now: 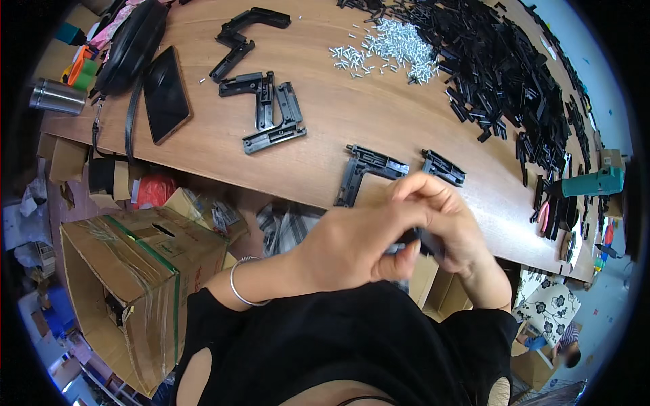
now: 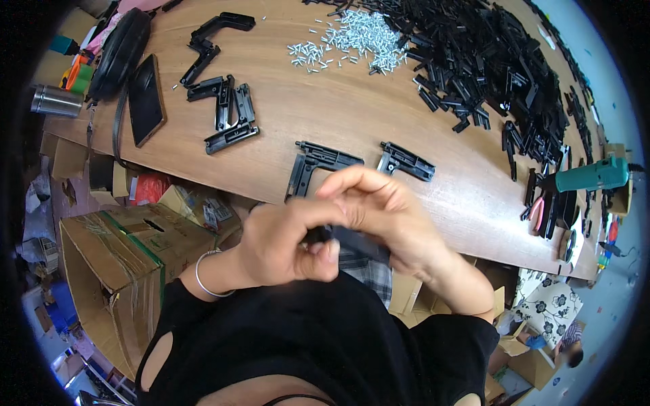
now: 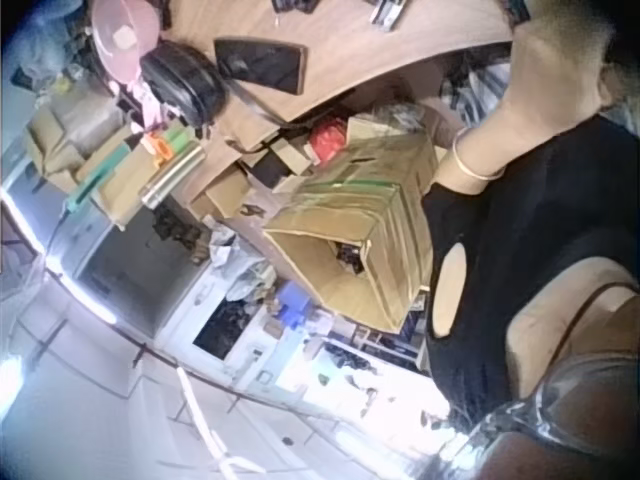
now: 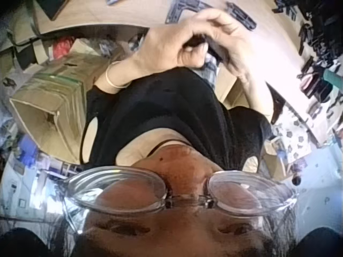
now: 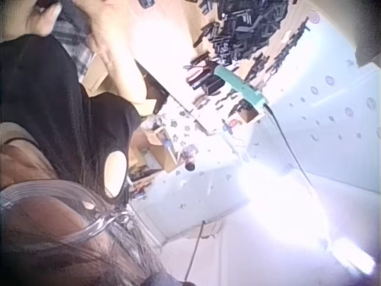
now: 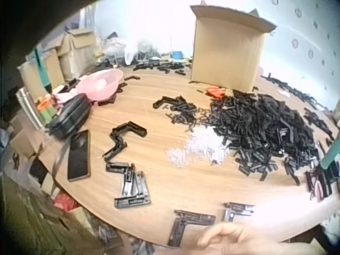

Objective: The person assembles small black plastic components and metal screws on a wooden table. They pick up parts, fit them together by hand, and use a green electric screwdriver to fasten the pieces. The person works on multiple units sequentially, placing finished assemblies on the table.

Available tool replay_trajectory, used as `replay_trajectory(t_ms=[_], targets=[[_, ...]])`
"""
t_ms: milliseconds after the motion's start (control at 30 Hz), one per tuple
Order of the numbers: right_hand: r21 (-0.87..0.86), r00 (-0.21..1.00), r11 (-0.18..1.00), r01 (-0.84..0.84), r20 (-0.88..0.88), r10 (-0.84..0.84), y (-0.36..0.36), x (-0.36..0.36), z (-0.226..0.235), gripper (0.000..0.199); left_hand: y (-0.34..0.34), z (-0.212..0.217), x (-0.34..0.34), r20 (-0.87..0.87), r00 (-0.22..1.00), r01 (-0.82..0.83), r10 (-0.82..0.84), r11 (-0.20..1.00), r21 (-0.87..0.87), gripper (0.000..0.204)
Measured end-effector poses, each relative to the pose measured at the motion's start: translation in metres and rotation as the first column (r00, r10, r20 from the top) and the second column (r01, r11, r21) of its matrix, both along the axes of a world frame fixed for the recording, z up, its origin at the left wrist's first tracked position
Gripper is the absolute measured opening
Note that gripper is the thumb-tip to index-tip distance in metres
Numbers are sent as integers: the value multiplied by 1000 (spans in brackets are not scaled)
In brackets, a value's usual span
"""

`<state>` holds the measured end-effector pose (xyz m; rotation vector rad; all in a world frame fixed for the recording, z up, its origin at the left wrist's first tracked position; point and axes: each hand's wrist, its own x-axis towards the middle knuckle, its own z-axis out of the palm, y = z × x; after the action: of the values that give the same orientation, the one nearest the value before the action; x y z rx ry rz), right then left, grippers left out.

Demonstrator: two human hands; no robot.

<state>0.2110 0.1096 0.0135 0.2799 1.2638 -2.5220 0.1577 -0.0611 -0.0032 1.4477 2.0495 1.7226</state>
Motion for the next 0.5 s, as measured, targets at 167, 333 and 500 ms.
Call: replay_trajectory(t_ms=[167, 333, 500], targets=[[836, 886, 355, 417, -461, 45, 59, -74, 4, 12, 20, 0, -55, 331, 905, -282, 268, 959, -3, 19], [785, 794, -139, 604, -577, 192, 106, -170, -1, 16, 52, -18, -89, -133, 892, -449, 432, 884, -135, 26], [552, 678, -405, 729, -496, 542, 133, -248, -31, 13, 71, -31, -94, -348, 834, -512, 429, 836, -195, 17]])
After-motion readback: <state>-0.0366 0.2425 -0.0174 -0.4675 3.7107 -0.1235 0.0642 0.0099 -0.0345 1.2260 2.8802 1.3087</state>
